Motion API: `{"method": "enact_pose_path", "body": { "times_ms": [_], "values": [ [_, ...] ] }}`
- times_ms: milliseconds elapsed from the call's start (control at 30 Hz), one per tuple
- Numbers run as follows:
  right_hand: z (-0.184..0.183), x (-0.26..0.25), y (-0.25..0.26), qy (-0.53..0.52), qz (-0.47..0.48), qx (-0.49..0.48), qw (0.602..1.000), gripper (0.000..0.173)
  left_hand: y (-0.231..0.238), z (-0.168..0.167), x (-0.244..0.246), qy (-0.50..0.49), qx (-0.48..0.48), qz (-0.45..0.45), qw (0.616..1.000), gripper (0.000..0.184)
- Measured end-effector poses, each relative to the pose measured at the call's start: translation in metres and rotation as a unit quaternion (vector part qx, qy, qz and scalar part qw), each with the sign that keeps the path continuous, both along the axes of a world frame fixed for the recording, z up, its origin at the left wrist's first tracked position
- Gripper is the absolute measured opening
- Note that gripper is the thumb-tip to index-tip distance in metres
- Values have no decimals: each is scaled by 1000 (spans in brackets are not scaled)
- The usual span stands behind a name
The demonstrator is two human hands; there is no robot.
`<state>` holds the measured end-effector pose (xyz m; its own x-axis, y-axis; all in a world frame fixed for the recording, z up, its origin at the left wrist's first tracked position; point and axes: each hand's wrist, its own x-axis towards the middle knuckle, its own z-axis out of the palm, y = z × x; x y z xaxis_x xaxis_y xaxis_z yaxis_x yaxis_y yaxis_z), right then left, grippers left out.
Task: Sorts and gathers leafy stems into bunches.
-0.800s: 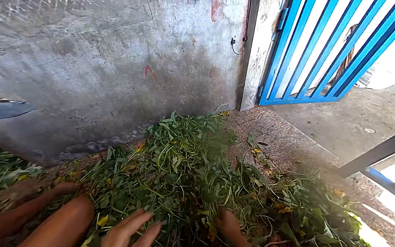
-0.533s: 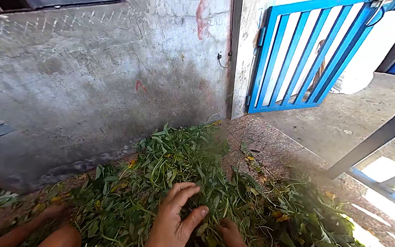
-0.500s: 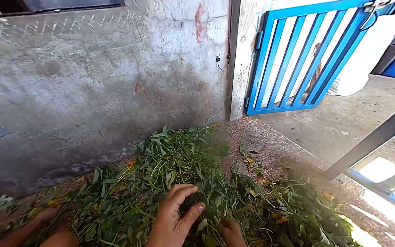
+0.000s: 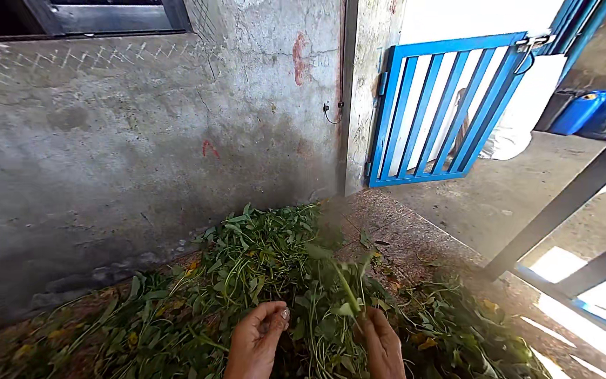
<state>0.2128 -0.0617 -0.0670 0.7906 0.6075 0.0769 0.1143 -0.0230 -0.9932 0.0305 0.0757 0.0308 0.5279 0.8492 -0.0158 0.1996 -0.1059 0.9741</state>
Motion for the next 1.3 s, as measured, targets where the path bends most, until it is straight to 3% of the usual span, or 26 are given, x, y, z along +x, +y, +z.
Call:
{"method": "enact_pose_path", "body": {
  "times_ms": [100,333,500,700,933,1033,1133,1233,1300],
  "values": [
    [-13,0,-4,57,116,13,992,21,-4,4,0,-25,-28,14,999,17],
    [-18,-49,-9,54,169,89,980,20,-9,-1,0,-37,-55,20,998,21],
    [-23,-83,-9,-81,178,77,978,20,-8,-1,2,-103,-71,21,992,30],
    [-36,-90,-8,-210,158,53,963,21,-11,-2,4,-168,-64,45,983,14],
    [-40,-85,-7,-223,166,53,959,22,-16,-1,6,-238,-101,14,966,12],
    [-33,-89,-9,-197,148,58,967,25,-16,3,9,-256,-113,46,959,9],
    [-28,-96,-9,-215,94,68,970,37,-17,7,12,-251,-126,104,954,23],
    [-17,-93,-6,-304,73,51,948,27,-17,8,17,-270,-135,137,943,52],
    [-2,-92,-4,-373,76,6,925,33,-18,8,19,-281,-125,147,940,56]
  ]
}}
